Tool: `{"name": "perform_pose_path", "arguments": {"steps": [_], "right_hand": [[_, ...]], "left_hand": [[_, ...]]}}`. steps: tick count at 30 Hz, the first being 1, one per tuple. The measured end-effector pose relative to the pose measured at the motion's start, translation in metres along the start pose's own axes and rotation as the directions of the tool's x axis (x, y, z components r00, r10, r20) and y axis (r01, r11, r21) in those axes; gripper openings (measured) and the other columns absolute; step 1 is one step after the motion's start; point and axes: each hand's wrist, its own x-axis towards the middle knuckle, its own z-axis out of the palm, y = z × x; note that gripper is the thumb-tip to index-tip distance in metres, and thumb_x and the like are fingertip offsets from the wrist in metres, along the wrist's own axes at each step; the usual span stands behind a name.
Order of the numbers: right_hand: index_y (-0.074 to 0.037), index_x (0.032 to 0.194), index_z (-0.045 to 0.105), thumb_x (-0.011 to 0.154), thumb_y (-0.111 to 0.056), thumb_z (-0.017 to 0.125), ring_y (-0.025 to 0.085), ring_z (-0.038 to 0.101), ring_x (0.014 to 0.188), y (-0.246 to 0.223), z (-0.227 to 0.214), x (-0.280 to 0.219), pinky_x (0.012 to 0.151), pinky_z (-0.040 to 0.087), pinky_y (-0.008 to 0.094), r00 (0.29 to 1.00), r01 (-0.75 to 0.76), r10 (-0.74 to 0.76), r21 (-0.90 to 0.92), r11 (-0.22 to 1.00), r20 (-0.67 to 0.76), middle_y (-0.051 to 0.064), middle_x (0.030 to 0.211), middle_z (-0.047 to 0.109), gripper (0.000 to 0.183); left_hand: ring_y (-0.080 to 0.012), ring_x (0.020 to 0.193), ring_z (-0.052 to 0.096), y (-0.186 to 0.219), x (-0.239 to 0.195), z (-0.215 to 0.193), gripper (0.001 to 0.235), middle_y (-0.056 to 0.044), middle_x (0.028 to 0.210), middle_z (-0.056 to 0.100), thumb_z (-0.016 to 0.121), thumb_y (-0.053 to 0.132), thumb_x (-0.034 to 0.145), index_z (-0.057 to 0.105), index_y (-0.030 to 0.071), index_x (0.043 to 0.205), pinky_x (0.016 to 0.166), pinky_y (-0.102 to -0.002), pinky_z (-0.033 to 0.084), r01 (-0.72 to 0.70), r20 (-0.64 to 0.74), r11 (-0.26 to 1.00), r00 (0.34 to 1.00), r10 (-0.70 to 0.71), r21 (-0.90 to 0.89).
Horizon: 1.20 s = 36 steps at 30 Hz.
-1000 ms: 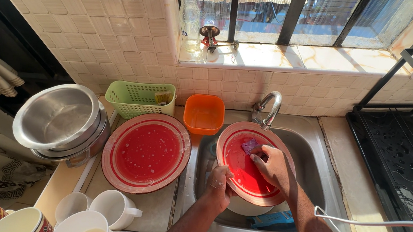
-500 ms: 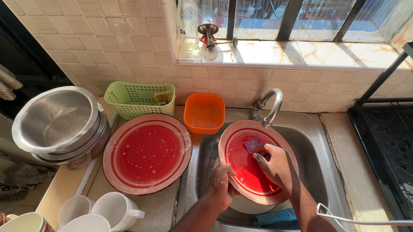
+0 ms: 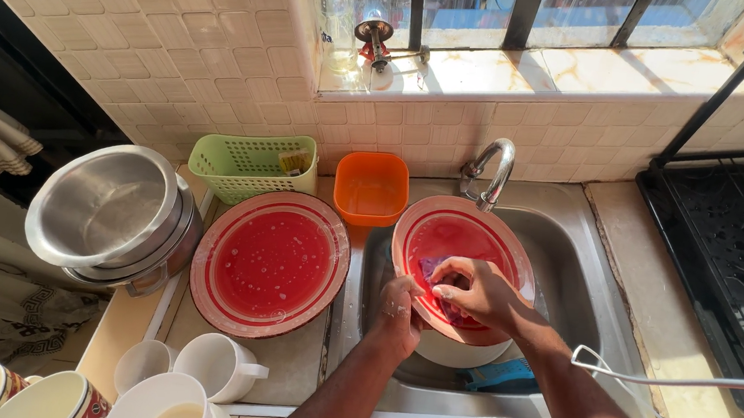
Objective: Washing a plate with a sponge and rinsing it in a sink
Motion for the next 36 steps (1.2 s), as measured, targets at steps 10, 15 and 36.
{"name": "perform_pose_path", "arguments": {"steps": [10, 15, 36], "right_hand": [[0.0, 0.098, 0.078, 0.084, -0.012, 0.072, 0.027, 0.073, 0.054, 0.078, -0.044, 0.026, 0.05, 0.062, 0.035, 0.95, -0.279, 0.29, -0.104, 0.955, 0.112, 0.02, 0.069, 0.075, 0.019], [-0.021, 0.119, 0.074, 0.095, -0.029, 0.065, 0.036, 0.073, 0.105, 0.08, -0.044, 0.03, 0.093, 0.056, 0.046, 0.9, -0.335, 0.196, -0.331, 0.882, -0.389, 0.014, 0.107, 0.078, 0.026], [0.003, 0.101, 0.074, 0.074, 0.004, 0.077, 0.023, 0.069, 0.063, 0.027, -0.033, 0.005, 0.056, 0.062, 0.036, 0.913, -0.12, 0.064, 0.113, 0.986, 0.403, 0.019, 0.084, 0.076, 0.027]], "left_hand": [[-0.0534, 0.086, 0.067, 0.03, -0.034, 0.014, 0.077, -0.033, 0.113, 0.061, 0.06, 0.014, 0.064, 0.041, -0.002, 0.137, 0.068, -0.058, 0.06, -0.017, -0.009, 1.0, 1.0, 0.017, -0.012], [-0.0547, 0.089, 0.067, 0.028, -0.031, 0.007, 0.073, -0.037, 0.112, 0.061, 0.061, 0.015, 0.064, 0.041, -0.003, 0.133, 0.069, -0.06, 0.059, -0.062, 0.062, 0.994, 0.996, 0.057, 0.085], [-0.0369, 0.086, 0.073, 0.042, -0.057, 0.037, 0.05, -0.019, 0.108, 0.072, 0.06, 0.049, 0.094, 0.06, 0.008, 0.122, 0.069, -0.054, 0.062, -0.063, 0.037, 0.998, 0.997, 0.063, -0.018]]}}
